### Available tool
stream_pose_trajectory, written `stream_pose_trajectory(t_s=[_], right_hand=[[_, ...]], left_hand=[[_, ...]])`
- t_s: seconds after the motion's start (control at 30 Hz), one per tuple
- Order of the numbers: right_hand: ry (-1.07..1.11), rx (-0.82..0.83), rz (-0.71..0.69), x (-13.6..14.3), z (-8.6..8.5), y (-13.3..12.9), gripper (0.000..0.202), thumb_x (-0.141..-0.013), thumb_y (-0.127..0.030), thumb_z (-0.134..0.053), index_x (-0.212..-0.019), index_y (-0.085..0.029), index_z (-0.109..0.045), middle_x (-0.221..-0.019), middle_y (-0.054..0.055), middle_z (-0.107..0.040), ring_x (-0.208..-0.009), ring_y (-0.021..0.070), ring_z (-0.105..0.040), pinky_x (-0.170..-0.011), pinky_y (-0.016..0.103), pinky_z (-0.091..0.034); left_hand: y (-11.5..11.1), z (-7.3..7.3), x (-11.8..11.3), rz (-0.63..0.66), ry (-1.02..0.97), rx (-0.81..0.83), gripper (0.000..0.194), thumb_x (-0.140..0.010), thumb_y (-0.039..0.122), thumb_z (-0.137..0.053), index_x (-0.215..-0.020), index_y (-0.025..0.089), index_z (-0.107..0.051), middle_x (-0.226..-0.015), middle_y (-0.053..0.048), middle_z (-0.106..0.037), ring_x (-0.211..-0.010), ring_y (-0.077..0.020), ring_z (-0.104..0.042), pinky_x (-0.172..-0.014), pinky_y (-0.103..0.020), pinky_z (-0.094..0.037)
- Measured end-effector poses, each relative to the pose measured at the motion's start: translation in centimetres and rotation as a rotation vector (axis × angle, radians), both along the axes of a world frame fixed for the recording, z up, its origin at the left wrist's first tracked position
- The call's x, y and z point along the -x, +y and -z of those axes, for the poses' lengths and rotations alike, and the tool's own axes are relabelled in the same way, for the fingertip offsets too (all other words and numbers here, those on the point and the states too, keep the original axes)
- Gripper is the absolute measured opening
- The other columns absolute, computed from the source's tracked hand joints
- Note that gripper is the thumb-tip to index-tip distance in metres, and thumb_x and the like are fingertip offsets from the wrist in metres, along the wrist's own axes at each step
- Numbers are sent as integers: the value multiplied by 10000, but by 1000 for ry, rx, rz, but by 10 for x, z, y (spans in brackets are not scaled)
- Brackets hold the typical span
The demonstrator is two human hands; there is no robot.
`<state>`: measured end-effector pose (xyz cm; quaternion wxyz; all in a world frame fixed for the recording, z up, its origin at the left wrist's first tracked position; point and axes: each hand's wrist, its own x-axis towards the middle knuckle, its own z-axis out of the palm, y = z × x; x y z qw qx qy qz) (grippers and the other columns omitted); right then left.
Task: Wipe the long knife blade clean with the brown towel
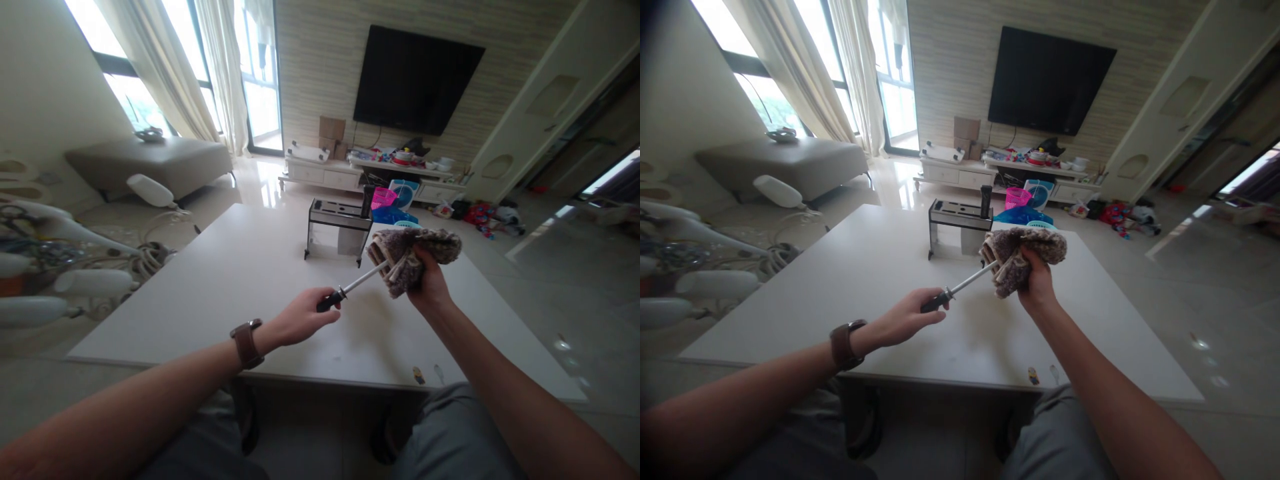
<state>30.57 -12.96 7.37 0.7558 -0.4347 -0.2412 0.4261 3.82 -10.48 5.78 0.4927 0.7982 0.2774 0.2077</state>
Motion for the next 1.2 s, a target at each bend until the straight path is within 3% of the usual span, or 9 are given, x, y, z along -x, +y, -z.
stream_pose_trajectory(t_s=[0.23, 0.43, 0.57, 0.87, 1.07, 1.2], right_hand=[[44, 104, -95, 48, 16, -12, 314, -631, -321, -851, -895, -198, -735, -900, 40, -789, -841, 275, -742, -806, 440, -617], [42, 177, -178, 79, 29, -25, 385, -597, -309, -891, -922, -168, -741, -878, 58, -792, -784, 269, -740, -758, 422, -617], [18, 187, -124, 88, 39, -28, 383, -554, -265, -914, -884, -157, -752, -842, 48, -786, -754, 241, -725, -707, 364, -603], [-15, 172, -36, 75, 33, -20, 371, -538, -239, -906, -867, -157, -754, -819, 37, -784, -723, 231, -716, -683, 362, -599], [36, 117, 96, 42, 22, -5, 307, -542, -221, -879, -809, -173, -734, -780, 11, -773, -684, 216, -711, -689, 371, -613], [28, 33, 74, 10, 18, 4, 252, -612, -276, -840, -818, -217, -710, -817, -3, -778, -734, 238, -738, -722, 421, -631]], left_hand=[[-6, 6, -4, -75, 117, -242, 213, -823, 258, -607, -1021, 179, -604, -754, 19, -575, -675, -162, -493, -642, -295, -374], [-4, 11, -7, -47, -2, -134, 259, -932, 278, -509, -1159, 183, -592, -1130, -83, -690, -1003, -241, -622, -895, -352, -463], [-3, 15, -7, -49, 50, -117, 225, -969, 340, -482, -1067, 175, -599, -1096, -99, -700, -982, -255, -629, -905, -371, -471], [-5, 13, -12, -17, -5, -106, 302, -1004, 364, -442, -1207, 174, -563, -1132, -99, -674, -1020, -241, -611, -934, -367, -452], [-6, 11, -13, -42, 83, -122, 220, -999, 386, -441, -936, 199, -537, -849, -16, -604, -776, -185, -540, -714, -305, -418], [-5, 9, -12, -24, 144, -128, 215, -1002, 392, -436, -943, 207, -528, -858, -16, -609, -771, -187, -539, -691, -305, -388]])
